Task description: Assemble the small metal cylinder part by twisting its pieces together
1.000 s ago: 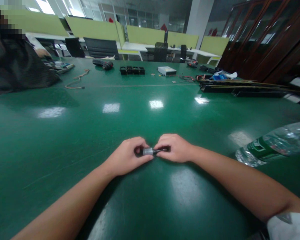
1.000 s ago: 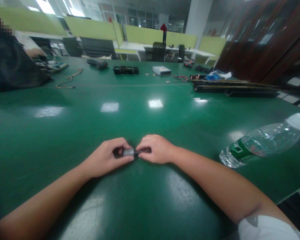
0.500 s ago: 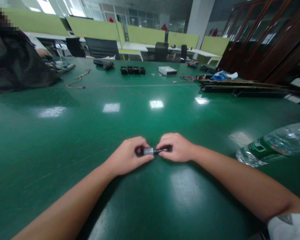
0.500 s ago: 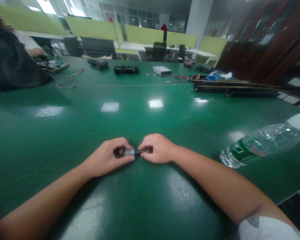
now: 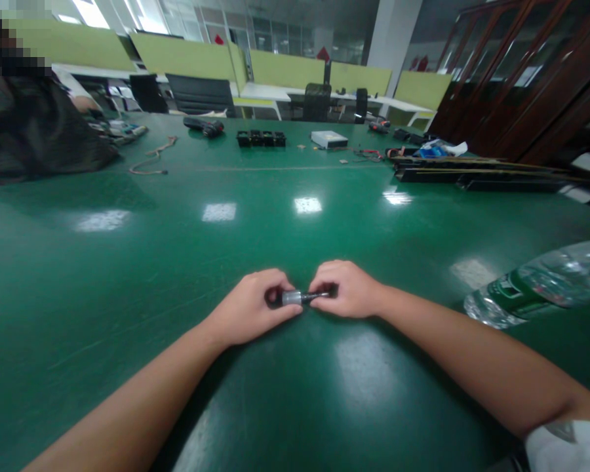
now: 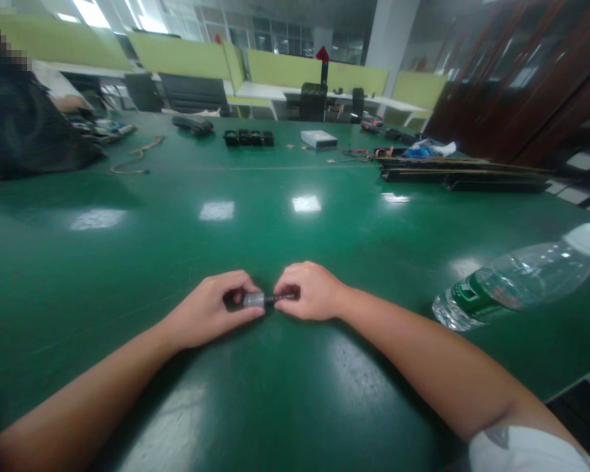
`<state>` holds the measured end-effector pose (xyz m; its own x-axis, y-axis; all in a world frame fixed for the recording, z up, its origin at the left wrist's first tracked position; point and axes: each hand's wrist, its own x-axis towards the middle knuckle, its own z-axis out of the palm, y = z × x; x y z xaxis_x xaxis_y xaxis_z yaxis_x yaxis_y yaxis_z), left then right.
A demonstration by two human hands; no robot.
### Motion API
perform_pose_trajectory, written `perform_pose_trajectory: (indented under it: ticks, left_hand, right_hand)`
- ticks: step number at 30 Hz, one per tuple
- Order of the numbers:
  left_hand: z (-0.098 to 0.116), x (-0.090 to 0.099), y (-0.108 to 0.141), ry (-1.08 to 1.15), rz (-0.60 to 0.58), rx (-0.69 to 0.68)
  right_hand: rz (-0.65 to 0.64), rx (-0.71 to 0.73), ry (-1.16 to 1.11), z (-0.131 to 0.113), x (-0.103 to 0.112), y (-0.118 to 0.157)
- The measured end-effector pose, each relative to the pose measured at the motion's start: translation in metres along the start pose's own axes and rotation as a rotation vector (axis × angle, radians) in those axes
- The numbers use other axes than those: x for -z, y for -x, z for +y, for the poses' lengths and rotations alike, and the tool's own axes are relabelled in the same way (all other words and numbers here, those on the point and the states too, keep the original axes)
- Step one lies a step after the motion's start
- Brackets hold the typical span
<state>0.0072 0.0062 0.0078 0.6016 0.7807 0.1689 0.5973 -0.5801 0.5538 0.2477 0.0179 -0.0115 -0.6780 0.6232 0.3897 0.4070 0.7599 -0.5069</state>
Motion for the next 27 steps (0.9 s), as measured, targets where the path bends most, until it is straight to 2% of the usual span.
perform_pose_trajectory:
  ticks: [10,27]
  left_hand:
    - [0.001,0.000,0.000,0.005,0.001,0.008]
    - [0.001,0.001,0.000,0.005,-0.002,0.014]
  right_hand:
    - [-0.001,-0.065,-0.031,0.002,0.006,0.002]
    - [-0.026,-0.092,-0.072,0.008,0.012,0.004]
